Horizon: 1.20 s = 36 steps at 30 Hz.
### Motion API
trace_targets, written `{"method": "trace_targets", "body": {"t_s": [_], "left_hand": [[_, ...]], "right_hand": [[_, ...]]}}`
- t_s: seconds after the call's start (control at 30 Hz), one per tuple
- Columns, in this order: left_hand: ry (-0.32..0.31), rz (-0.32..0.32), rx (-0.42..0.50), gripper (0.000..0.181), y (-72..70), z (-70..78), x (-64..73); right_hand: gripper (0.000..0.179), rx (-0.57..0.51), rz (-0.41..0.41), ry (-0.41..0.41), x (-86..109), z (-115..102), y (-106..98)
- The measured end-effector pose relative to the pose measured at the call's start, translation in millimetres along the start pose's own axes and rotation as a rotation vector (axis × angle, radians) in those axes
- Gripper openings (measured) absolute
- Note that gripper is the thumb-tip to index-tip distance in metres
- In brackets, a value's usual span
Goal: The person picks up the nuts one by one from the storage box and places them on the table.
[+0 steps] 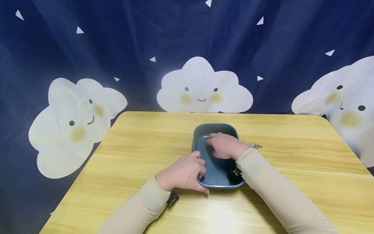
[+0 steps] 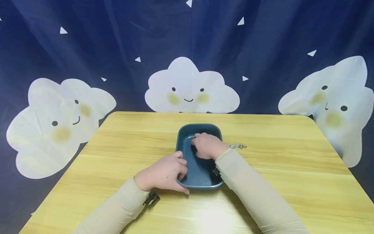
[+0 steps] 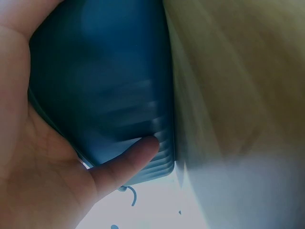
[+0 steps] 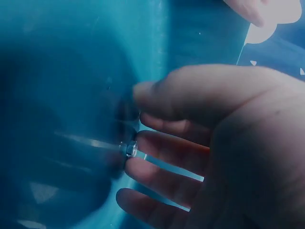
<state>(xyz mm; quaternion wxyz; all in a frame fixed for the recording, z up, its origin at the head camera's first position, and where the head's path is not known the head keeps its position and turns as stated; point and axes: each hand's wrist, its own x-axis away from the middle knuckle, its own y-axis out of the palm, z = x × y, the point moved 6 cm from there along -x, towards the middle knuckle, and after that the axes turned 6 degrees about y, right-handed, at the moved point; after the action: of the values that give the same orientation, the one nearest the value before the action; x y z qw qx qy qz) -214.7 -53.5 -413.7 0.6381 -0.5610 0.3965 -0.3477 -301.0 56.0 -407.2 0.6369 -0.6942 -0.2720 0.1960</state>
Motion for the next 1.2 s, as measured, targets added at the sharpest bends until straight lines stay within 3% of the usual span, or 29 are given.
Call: {"method": "trace_targets", "body": {"t_s": [0.23, 0.43, 0.67, 0.9, 1.2], "left_hand": [[-0.003, -0.006, 0.009, 0.057, -0.4, -1.6, 0.5], [-0.008, 0.001, 0.009, 0.058, -1.4, -3.0, 1.0], [-0.006, 0.003, 0.002, 0.058, -2.1, -3.1, 1.0], [-0.008, 0.006, -0.004, 0.058, -2.7, -3.4, 1.4], [0.001, 0.019, 0.013, 0.058, -2.7, 0.2, 0.3]], "right_hand": [[0.027, -0.062, -0.025, 0.031, -0.8, 0, -2], [0.017, -0.053, -0.065, 0.039, -2.2, 2, 1], [0.018, -0.048, -0.159, 0.084, -2.6, 5, 9], [0.020, -0.036, -0.191, 0.083, 0.7, 4, 9], [0.020, -0.091, -0.137, 0.092, 17.2, 5, -3]]}}
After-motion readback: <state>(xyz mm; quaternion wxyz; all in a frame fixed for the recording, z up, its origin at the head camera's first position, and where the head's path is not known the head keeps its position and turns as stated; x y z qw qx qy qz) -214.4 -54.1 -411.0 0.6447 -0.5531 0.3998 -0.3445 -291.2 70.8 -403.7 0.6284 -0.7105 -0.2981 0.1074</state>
